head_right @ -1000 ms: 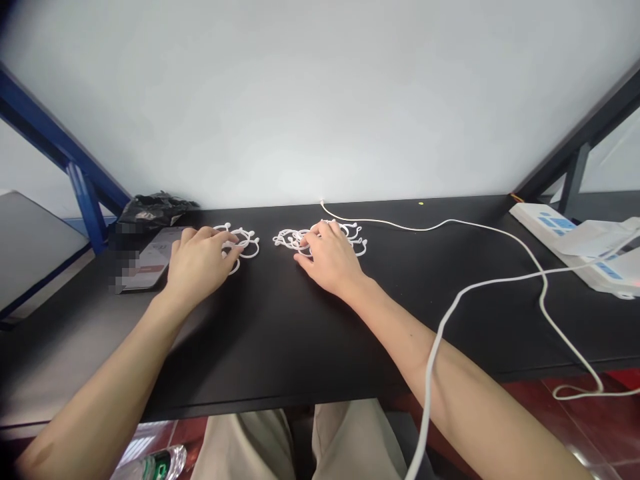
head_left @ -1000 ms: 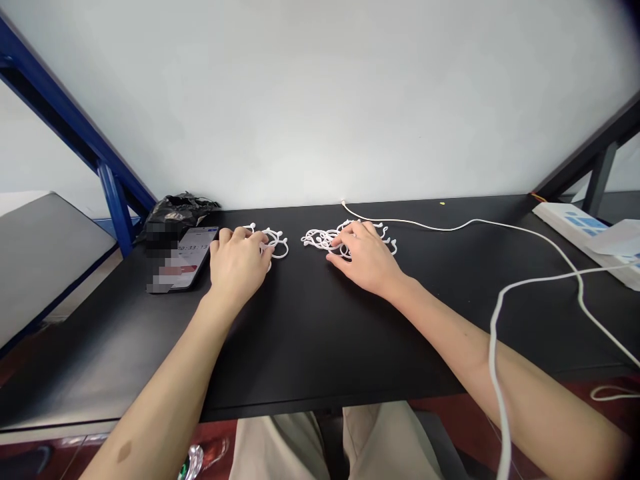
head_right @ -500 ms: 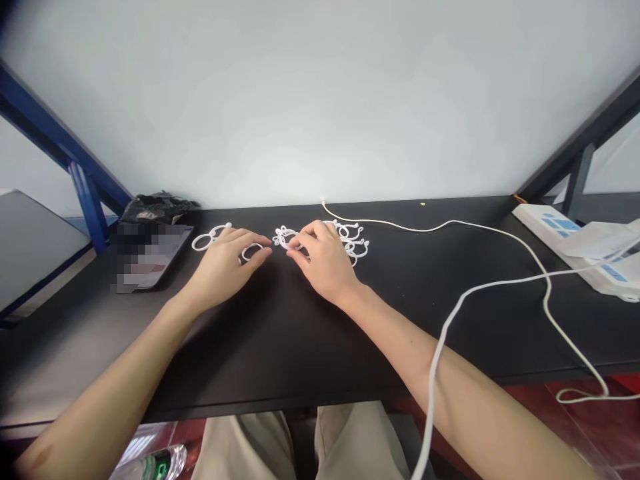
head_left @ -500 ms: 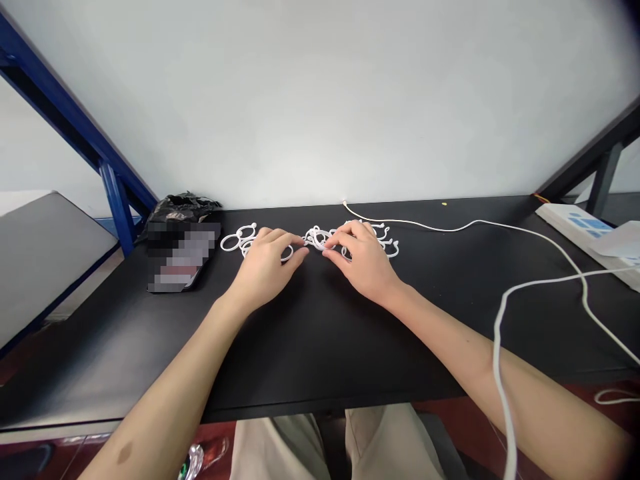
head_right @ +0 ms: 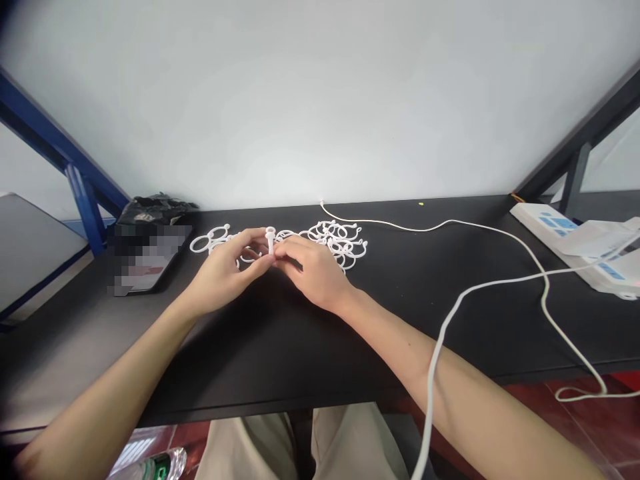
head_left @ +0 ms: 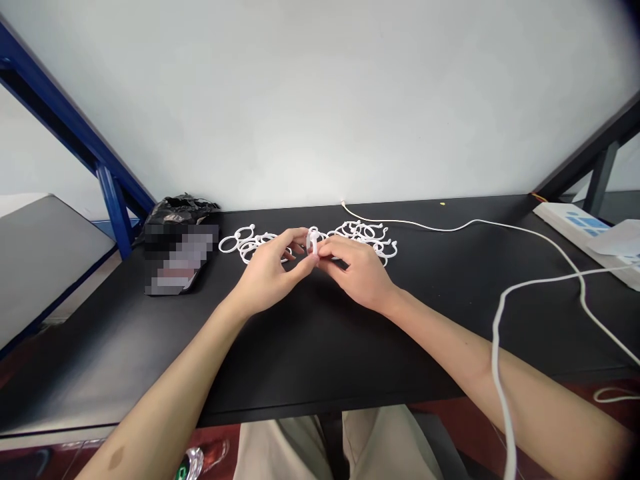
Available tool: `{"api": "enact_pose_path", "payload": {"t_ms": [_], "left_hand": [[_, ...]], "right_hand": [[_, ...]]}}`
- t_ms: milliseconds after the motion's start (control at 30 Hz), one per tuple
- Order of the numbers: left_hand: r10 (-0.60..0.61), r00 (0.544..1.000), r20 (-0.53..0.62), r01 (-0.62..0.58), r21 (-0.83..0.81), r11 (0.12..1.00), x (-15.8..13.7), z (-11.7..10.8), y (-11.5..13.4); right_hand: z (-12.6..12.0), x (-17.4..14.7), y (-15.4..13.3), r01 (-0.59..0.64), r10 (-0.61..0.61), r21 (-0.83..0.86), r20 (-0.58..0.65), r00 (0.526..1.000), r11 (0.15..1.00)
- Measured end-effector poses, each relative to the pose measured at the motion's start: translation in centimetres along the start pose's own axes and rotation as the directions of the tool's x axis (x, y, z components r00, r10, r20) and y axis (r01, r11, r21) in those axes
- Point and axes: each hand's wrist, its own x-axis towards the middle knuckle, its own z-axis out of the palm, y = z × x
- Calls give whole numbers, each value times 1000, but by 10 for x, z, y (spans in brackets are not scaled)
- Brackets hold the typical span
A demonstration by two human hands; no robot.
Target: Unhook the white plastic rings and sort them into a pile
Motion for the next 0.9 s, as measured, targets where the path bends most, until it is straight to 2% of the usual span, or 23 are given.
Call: {"api": "enact_pose_path", "payload": {"t_ms": [100,167,300,500,900], "left_hand": [[5,999,-45,-1,85,996,0,1,-3],[53,997,-59,-42,177,983,0,1,-5],[159,987,-19,-146,292,945,-1,1,-7],[167,986,-12,-156,302,941,-2,1,-6],[203,979,-29,-185,303,935,-2,0,-5]], "right_hand": [[0,-1,0,-98,99,9,-48,994,995],[0,-1,0,-150,152,29,-91,984,988],[-3,0,1,-88,84,-57,-67,994,994],[-2,0,3,-66,60,-103,-63,996,993],[-7,2,-1,-113,107,-66,-86,990,991]]}}
